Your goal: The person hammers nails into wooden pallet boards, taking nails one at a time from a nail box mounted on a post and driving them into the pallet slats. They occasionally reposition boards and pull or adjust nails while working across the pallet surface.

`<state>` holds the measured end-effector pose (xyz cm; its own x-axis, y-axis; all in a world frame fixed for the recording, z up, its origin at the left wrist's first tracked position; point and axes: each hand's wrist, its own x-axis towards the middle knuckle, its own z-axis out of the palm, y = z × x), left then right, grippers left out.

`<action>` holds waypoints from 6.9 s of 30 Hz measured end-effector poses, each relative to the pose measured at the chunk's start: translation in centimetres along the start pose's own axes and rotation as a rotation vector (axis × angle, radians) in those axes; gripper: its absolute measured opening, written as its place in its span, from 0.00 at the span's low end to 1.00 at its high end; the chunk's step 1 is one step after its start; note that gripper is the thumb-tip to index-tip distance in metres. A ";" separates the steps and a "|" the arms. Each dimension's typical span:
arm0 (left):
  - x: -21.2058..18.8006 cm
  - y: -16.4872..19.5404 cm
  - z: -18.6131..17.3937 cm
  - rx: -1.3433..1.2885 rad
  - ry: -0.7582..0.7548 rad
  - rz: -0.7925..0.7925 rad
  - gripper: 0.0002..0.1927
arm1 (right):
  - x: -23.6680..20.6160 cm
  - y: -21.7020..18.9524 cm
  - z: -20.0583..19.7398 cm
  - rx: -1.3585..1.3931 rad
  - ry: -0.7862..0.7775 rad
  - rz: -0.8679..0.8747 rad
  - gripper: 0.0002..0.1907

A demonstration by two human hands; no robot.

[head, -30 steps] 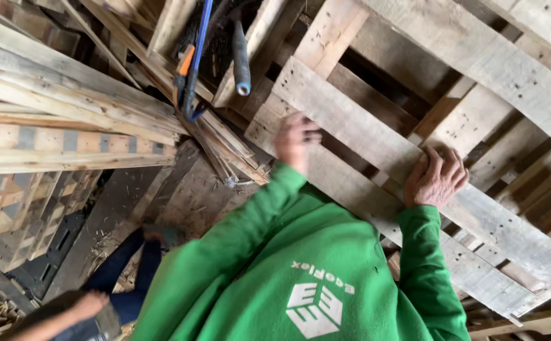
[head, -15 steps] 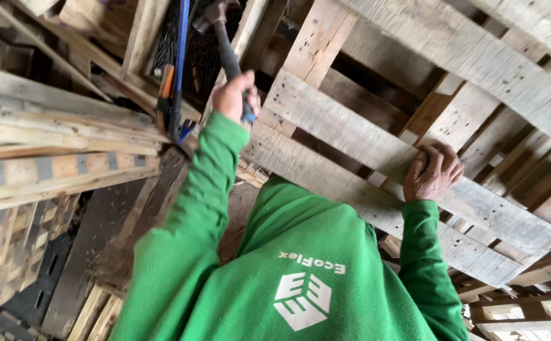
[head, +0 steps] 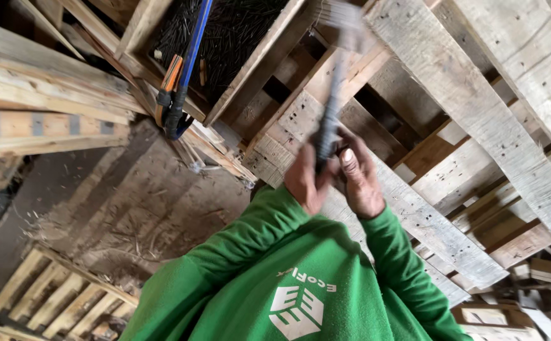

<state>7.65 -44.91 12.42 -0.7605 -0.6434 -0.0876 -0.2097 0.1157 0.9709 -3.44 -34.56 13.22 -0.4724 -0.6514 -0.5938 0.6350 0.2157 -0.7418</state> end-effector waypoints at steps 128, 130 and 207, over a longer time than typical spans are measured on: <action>-3.0 -7.7 26.9 0.868 -0.098 0.152 0.10 | -24.8 10.3 -35.9 -1.316 0.674 -0.139 0.22; -2.9 -7.9 26.9 0.900 -0.078 0.160 0.10 | -26.7 10.7 -35.6 -1.142 0.713 -0.284 0.21; -21.3 -3.2 51.1 0.942 -0.740 0.371 0.23 | -45.7 24.3 -54.2 -0.646 1.158 0.187 0.30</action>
<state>-6.95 7.10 -0.23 -0.9659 0.0873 -0.2436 -0.0342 0.8900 0.4547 0.50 39.86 5.43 -0.8571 0.3436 -0.3838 0.4974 0.7456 -0.4435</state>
